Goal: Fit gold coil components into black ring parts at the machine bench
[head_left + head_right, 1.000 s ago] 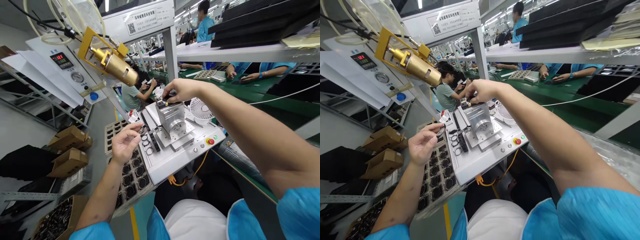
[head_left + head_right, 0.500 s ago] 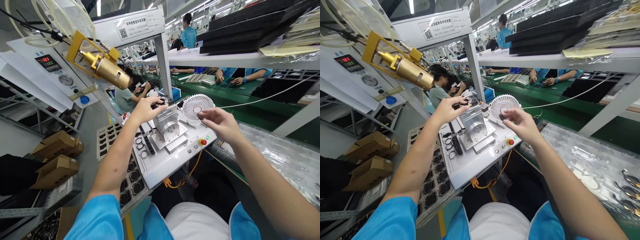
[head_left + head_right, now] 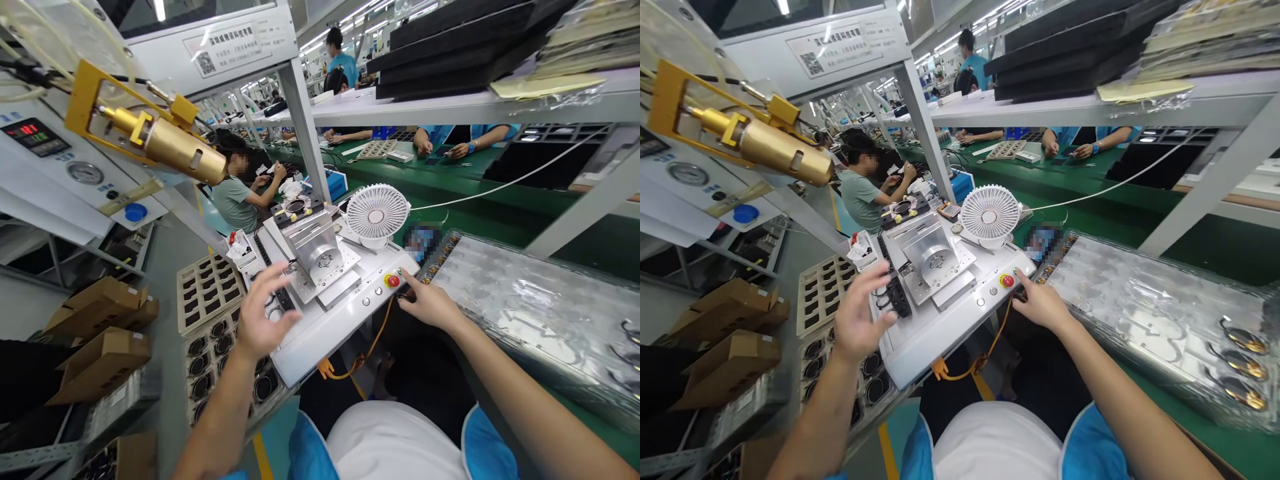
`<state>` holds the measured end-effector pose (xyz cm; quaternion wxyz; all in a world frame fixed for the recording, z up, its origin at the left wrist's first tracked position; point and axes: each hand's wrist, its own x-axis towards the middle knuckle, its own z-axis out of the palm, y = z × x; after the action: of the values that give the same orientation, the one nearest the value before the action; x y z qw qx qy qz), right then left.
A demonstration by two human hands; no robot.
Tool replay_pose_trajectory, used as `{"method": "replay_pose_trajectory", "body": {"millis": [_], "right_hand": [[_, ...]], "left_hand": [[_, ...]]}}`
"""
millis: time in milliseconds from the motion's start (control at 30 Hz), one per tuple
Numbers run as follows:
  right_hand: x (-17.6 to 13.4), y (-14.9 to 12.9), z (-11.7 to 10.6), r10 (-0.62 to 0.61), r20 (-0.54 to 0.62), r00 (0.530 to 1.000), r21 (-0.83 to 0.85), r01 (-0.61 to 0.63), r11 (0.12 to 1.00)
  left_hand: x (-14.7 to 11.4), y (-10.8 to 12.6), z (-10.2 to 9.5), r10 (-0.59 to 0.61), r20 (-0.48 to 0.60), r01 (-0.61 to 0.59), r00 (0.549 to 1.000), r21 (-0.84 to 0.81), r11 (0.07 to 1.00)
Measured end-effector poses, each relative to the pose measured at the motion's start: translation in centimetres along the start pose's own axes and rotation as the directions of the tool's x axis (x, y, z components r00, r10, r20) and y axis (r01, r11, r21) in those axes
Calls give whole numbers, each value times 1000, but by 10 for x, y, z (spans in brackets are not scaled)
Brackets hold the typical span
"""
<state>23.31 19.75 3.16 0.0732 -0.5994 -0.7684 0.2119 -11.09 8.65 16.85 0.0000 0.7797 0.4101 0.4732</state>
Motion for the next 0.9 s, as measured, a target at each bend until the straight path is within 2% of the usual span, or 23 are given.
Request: {"method": "replay_pose_trajectory", "body": {"millis": [67, 100, 167, 233, 300, 433, 500, 533, 600, 633, 700, 800, 867, 900], "right_hand": [[-3, -3, -1, -7, 13, 1000, -55, 7, 998], [-4, -5, -1, -9, 20, 1000, -74, 11, 997], [-5, -8, 1, -14, 31, 999, -104, 18, 994], [-5, -11, 1, -7, 24, 1000, -117, 10, 993], [-4, -13, -2, 18, 4, 1000, -91, -18, 996], [-13, -14, -12, 32, -36, 999, 73, -29, 997], [-30, -14, -10, -50, -67, 996, 279, 67, 958], [-41, -16, -6, -121, -89, 989, 413, 148, 898], [-64, -22, 9, -283, -168, 944, 626, 324, 709], [-75, -27, 19, -346, -223, 911, 674, 401, 621], [-92, -36, 37, -396, -342, 852, 673, 517, 529], [-102, -43, 51, -378, -438, 816, 620, 578, 530], [-103, -34, 44, -413, -407, 814, 564, 580, 588], [-102, -23, 34, -420, -373, 828, 518, 561, 646]], "left_hand": [[-51, 12, 14, -112, 17, 113, 994, -95, 989], [-75, 18, 22, -206, 1, 204, 979, -139, 969], [-115, 27, 40, -385, 8, 377, 923, -227, 898], [-143, 35, 56, -501, 63, 496, 863, -293, 818], [-156, 41, 70, -576, 143, 586, 805, -346, 733], [-151, 44, 98, -702, 312, 750, 640, -454, 481], [-142, 45, 114, -727, 395, 788, 561, -525, 323], [-138, 46, 123, -722, 433, 786, 539, -567, 247], [-132, 50, 140, -689, 496, 751, 529, -651, 108], [-129, 53, 148, -668, 519, 726, 533, -686, 47], [-127, 57, 162, -635, 548, 681, 545, -731, -47], [-126, 58, 176, -614, 577, 663, 538, -740, -114], [-124, 56, 180, -629, 579, 675, 519, -729, -115], [-124, 54, 180, -642, 574, 683, 509, -723, -104]]}}
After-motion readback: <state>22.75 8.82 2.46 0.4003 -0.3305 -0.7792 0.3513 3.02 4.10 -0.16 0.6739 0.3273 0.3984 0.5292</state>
